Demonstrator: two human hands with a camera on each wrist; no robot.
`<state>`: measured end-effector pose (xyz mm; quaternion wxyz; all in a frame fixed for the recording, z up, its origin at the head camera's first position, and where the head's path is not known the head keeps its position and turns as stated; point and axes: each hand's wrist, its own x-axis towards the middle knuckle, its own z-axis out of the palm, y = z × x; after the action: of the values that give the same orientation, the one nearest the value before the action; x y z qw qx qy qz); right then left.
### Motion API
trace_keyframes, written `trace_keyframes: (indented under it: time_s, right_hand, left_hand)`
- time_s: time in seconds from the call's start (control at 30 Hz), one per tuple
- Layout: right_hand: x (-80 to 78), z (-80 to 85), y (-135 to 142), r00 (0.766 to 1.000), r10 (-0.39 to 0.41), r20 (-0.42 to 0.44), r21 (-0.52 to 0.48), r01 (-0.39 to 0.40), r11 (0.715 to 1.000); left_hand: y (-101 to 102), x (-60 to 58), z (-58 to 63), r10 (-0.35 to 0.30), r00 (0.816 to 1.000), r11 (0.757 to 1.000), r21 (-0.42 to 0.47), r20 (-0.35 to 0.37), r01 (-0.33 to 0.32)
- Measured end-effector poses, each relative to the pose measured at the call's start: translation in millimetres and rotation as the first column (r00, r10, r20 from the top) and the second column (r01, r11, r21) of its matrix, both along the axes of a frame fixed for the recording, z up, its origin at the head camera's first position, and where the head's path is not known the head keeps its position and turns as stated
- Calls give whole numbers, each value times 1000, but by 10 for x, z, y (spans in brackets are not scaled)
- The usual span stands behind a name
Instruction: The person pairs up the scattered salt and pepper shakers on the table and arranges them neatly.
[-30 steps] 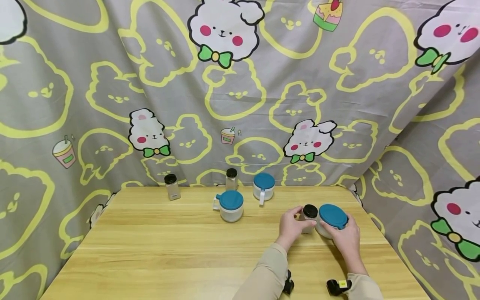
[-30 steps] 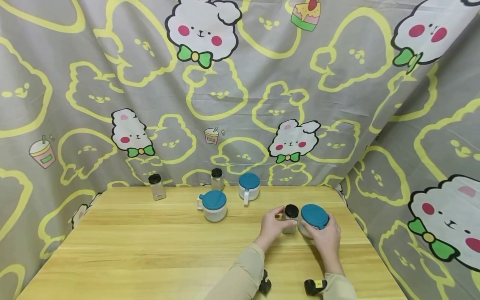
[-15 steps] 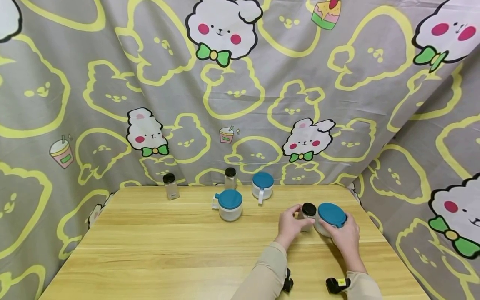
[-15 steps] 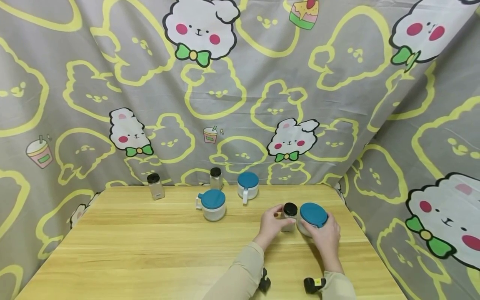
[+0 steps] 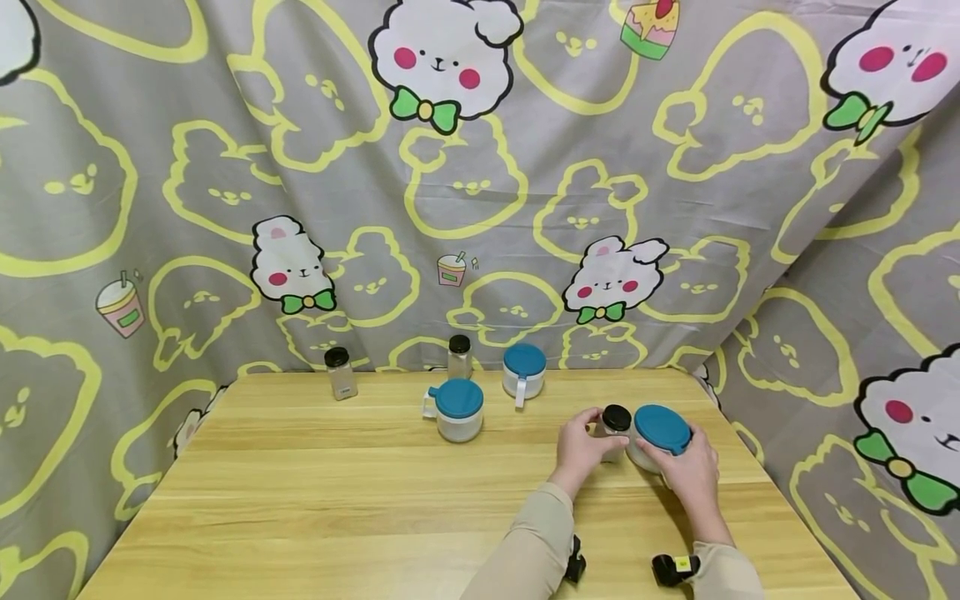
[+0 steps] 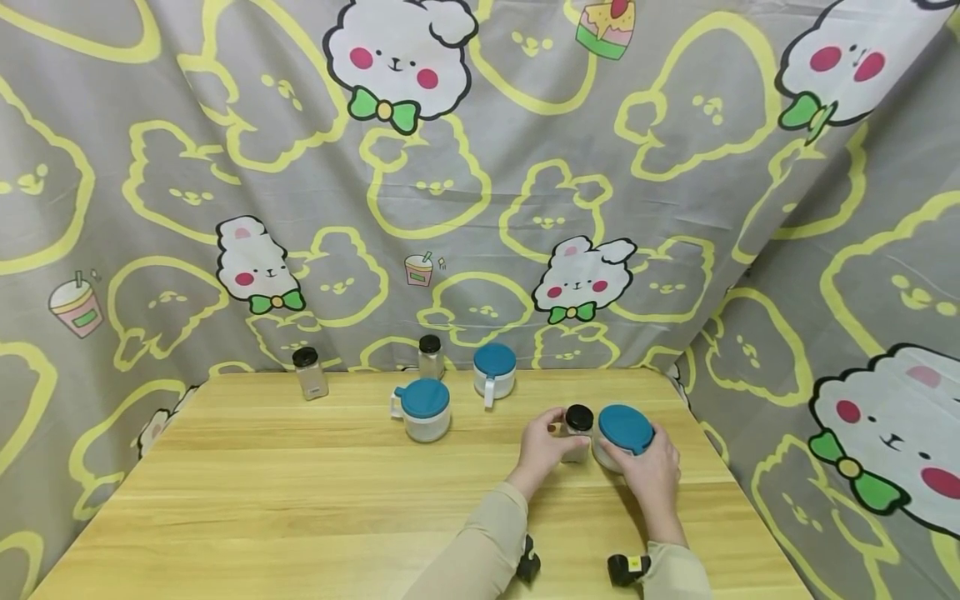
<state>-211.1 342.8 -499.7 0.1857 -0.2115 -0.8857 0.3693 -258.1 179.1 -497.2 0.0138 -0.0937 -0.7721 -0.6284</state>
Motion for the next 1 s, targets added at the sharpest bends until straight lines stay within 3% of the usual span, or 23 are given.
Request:
trace_keyframes:
  time_s: [0.43,1.0]
  right_hand:
    - [0,34,2,1000,4,3,9,-4,1000]
    - [52,162,-3,999,32,-41,22,-31,999]
  left_hand:
    - [-3,17,93,11,999,1000,26,49,-12]
    - [-180,36,203,11,1000,994,105,6,-11]
